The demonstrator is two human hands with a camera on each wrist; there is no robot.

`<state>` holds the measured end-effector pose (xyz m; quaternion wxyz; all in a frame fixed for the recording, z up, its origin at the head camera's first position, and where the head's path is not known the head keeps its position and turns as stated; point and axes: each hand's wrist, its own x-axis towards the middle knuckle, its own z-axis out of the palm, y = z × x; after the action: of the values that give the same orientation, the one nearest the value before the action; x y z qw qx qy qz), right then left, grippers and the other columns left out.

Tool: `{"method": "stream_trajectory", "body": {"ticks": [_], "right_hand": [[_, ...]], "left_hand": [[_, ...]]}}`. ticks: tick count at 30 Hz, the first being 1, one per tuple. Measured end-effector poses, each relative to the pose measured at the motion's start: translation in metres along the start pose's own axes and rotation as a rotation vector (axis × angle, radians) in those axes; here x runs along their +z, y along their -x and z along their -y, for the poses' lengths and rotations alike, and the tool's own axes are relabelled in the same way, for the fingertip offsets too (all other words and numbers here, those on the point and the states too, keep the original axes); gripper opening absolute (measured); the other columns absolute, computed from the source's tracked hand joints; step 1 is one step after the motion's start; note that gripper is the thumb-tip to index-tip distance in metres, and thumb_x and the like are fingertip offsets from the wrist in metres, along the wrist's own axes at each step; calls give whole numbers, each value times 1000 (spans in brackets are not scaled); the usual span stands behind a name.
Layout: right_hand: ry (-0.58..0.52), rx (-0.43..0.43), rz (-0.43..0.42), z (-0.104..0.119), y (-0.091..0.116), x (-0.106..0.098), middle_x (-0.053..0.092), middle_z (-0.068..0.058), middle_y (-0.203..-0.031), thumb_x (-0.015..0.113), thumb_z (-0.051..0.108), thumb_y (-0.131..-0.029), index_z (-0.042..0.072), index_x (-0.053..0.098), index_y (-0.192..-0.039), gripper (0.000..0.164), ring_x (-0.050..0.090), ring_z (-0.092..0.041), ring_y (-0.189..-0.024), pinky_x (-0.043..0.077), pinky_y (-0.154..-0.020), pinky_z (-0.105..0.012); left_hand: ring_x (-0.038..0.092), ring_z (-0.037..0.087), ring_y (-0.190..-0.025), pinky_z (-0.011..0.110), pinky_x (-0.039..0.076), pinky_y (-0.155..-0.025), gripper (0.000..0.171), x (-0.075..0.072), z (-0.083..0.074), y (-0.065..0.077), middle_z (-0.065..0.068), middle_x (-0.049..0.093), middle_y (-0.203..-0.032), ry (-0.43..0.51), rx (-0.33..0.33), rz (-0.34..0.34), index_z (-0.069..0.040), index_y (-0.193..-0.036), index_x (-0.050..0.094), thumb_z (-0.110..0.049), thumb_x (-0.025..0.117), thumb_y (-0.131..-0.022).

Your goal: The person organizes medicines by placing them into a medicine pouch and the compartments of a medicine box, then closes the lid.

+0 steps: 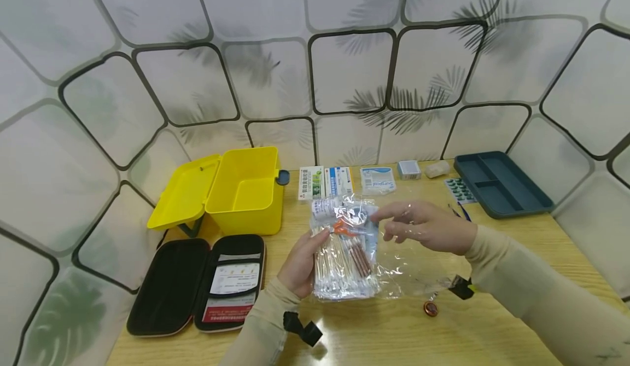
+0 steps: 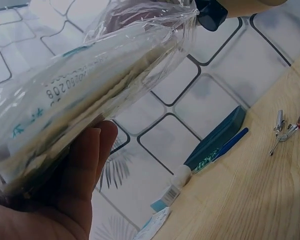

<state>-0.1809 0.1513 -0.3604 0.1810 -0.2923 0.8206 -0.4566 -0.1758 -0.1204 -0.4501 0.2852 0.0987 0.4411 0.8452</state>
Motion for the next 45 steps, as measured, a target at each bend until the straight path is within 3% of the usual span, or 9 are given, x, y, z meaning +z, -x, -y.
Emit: {"method": "stream_trajectory", "body": {"ticks": [5, 11, 14, 19, 26, 29, 35, 41, 45], "right_hand": [[-11, 12, 25, 0, -1, 2, 56, -15, -125, 44, 19, -104, 6, 48, -139, 38, 63, -27, -97, 54, -83, -37], [20, 96, -35, 7, 4, -3, 64, -14, -116, 46, 23, -103, 2, 57, -129, 36, 66, -22, -89, 56, -80, -32], [-48, 117, 10, 7, 4, -2, 58, -21, -126, 45, 22, -103, -5, 54, -131, 40, 66, -29, -93, 56, -81, -32], [-53, 105, 76, 3, 2, 2, 54, -19, -133, 43, 22, -104, 0, 46, -140, 43, 64, -29, -99, 55, -85, -39], [-18, 88, 99, 4, 5, 2, 65, -12, -115, 42, 23, -104, 3, 40, -145, 45, 65, -26, -96, 54, -84, -40], [-50, 79, 115, 3, 4, 3, 63, -16, -119, 43, 21, -104, 1, 41, -143, 44, 64, -28, -98, 54, -84, -39], [-63, 117, 118, 5, 2, 6, 66, -14, -103, 41, 24, -105, 3, 51, -135, 38, 62, -30, -97, 54, -86, -42], [-78, 67, 113, 8, -1, 7, 63, -12, -99, 36, 20, -106, 1, 56, -122, 32, 61, -32, -96, 53, -87, -44], [-99, 37, 123, 7, -4, 10, 62, -14, -106, 36, 18, -106, 1, 53, -117, 27, 62, -30, -101, 52, -91, -41]], "left_hand": [[68, 23, -96, 40, 56, -81, 55, 0, 0, 1, 9, 66, -114, 3, -11, 7, -9, -145, 31, -37, 46, -101], [66, 25, -100, 42, 55, -84, 55, -3, -2, 0, 12, 63, -120, -8, 8, -31, -14, -146, 32, -38, 47, -100], [66, 25, -100, 41, 55, -83, 55, -3, -2, 0, 12, 63, -121, -2, 17, -34, -13, -146, 33, -38, 47, -100], [66, 23, -99, 40, 55, -83, 54, -2, 0, 0, 11, 64, -119, 11, 12, 9, -10, -147, 30, -36, 45, -101], [65, 25, -103, 42, 54, -86, 55, -4, 1, -1, 12, 61, -124, -11, 3, -9, -12, -146, 32, -37, 48, -100], [66, 23, -99, 41, 56, -83, 54, -4, 2, -1, 10, 64, -117, -7, 5, 10, -9, -145, 32, -36, 47, -100], [66, 24, -101, 41, 55, -85, 51, 0, -1, 1, 11, 64, -119, -3, -2, 43, -9, -146, 30, -30, 43, -102], [65, 24, -101, 42, 55, -85, 51, 0, 0, 2, 11, 63, -119, -28, -9, 69, -8, -146, 31, -29, 45, -101], [64, 25, -104, 42, 54, -87, 52, 0, -1, 2, 11, 62, -121, -27, -13, 100, -7, -145, 32, -30, 45, -101]]}}
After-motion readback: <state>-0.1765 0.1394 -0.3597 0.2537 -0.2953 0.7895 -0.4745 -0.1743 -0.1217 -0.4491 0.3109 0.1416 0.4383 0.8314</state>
